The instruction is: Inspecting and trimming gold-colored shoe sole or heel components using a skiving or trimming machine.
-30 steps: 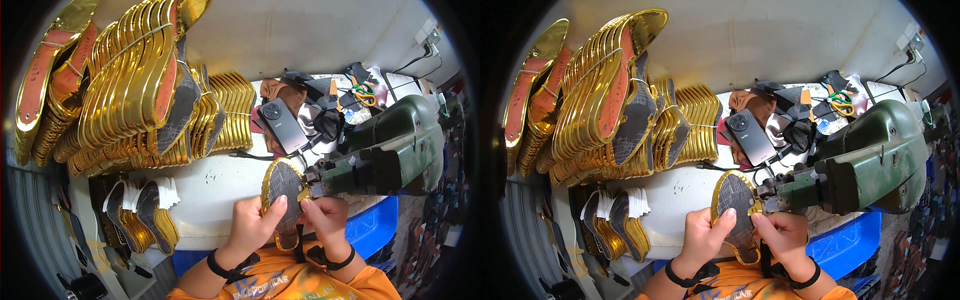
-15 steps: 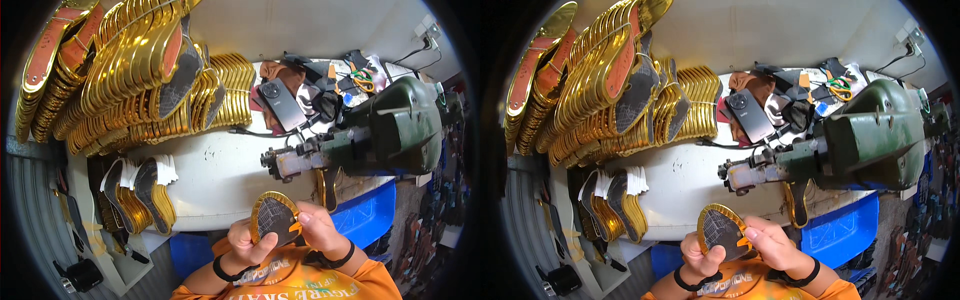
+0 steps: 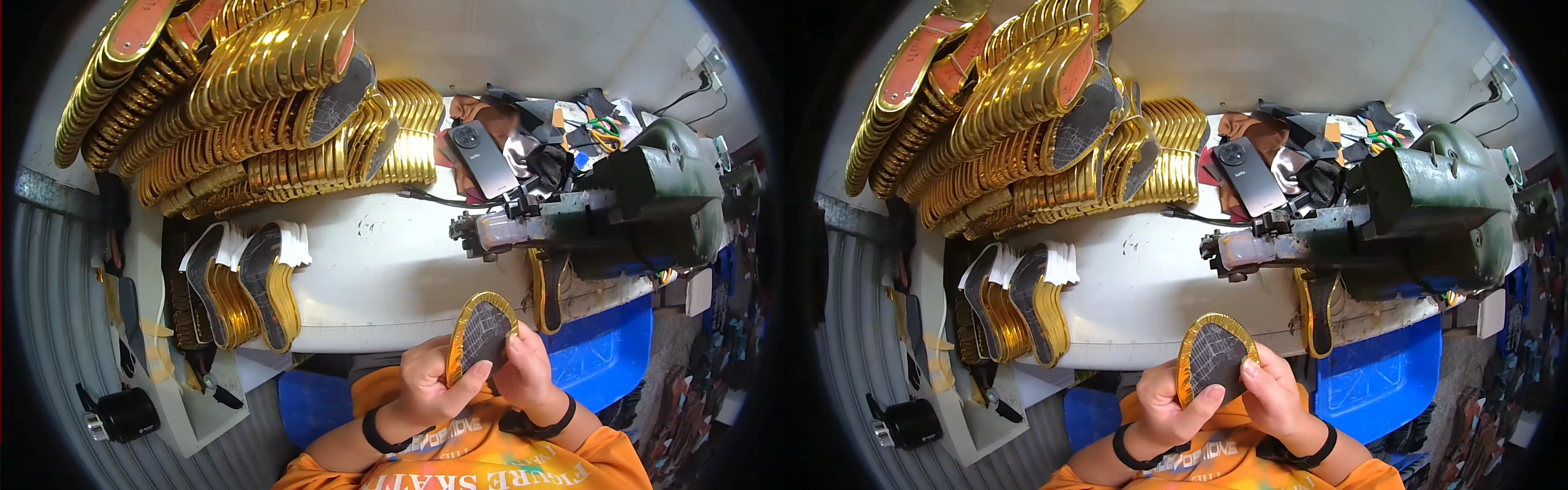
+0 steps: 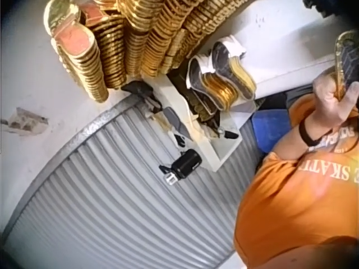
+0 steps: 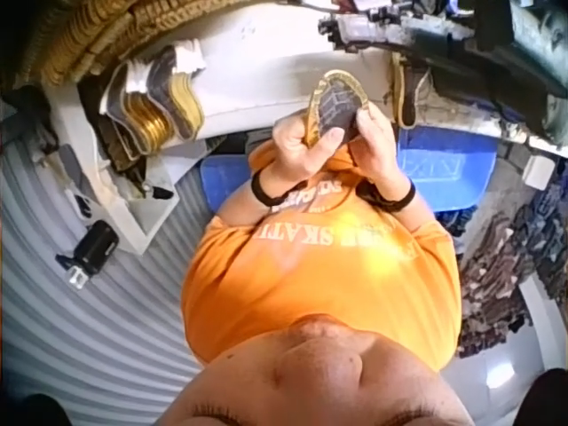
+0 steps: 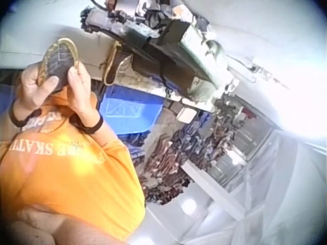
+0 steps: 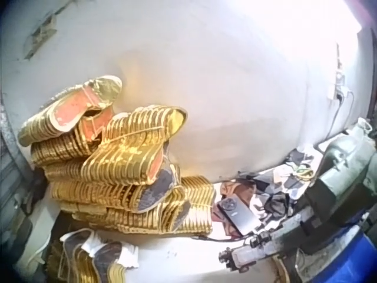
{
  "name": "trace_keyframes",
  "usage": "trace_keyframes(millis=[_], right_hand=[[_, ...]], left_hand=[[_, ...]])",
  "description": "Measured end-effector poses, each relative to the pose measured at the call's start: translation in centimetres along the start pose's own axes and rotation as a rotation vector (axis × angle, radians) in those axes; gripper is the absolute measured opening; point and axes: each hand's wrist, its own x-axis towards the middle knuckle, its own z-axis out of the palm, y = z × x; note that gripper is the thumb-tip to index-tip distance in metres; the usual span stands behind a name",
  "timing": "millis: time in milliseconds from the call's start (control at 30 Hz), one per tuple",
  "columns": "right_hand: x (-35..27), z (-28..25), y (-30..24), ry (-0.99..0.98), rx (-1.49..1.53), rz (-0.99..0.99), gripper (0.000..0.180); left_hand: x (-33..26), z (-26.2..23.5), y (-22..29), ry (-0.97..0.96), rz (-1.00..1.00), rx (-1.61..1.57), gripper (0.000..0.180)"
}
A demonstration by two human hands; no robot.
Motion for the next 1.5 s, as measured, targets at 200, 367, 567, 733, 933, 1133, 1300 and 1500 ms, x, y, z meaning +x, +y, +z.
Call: trace_keyframes(millis=[200, 367, 567, 733, 933, 1133, 1300, 1500], right_hand=[[-0.4, 1.2, -1.1, 0.015, -0.129, -0.05, 0.045], [-1.4, 1.7, -0.5, 0.109, -0.232, -0.112, 0.03], [-1.5, 1.9, -0.2, 0.137, -0.451, -0.318, 0.022], [-0.7, 1.4, -1.6, -0.038, -0.894, -0.572, 0.012], [-0.2, 2.6, -1.0, -0.07, -1.906, -1.014, 0.06], [-1.4, 3.4, -3.7, 0.094, -1.643, -0.526, 0.085], [-2.0, 1.9, -2.6, -0.325, -0.393, 0.213, 0.069], [-2.6, 3.1, -1.8, -0.24, -0.317, 0.221, 0.079]], left_hand=[[-0.6, -0.3, 0.0, -0.03, -0.006, -0.107, 0.011], [-1.6, 0.7, -0.7, -0.058, 0.01, -0.32, 0.047], [-1.4, -0.8, -0.5, -0.186, -0.146, -0.348, 0.051], [-0.8, -1.2, -1.5, -0.098, -0.103, -0.232, 0.049], [0.3, -0.8, -0.3, -0.018, -0.059, -0.324, 0.064], [0.0, -2.5, -0.6, 0.076, 0.021, -0.607, 0.044], [0.4, -1.8, -0.8, 0.13, 0.01, -0.728, 0.04], [0.5, -1.8, -1.1, 0.262, -0.004, -0.263, 0.047]])
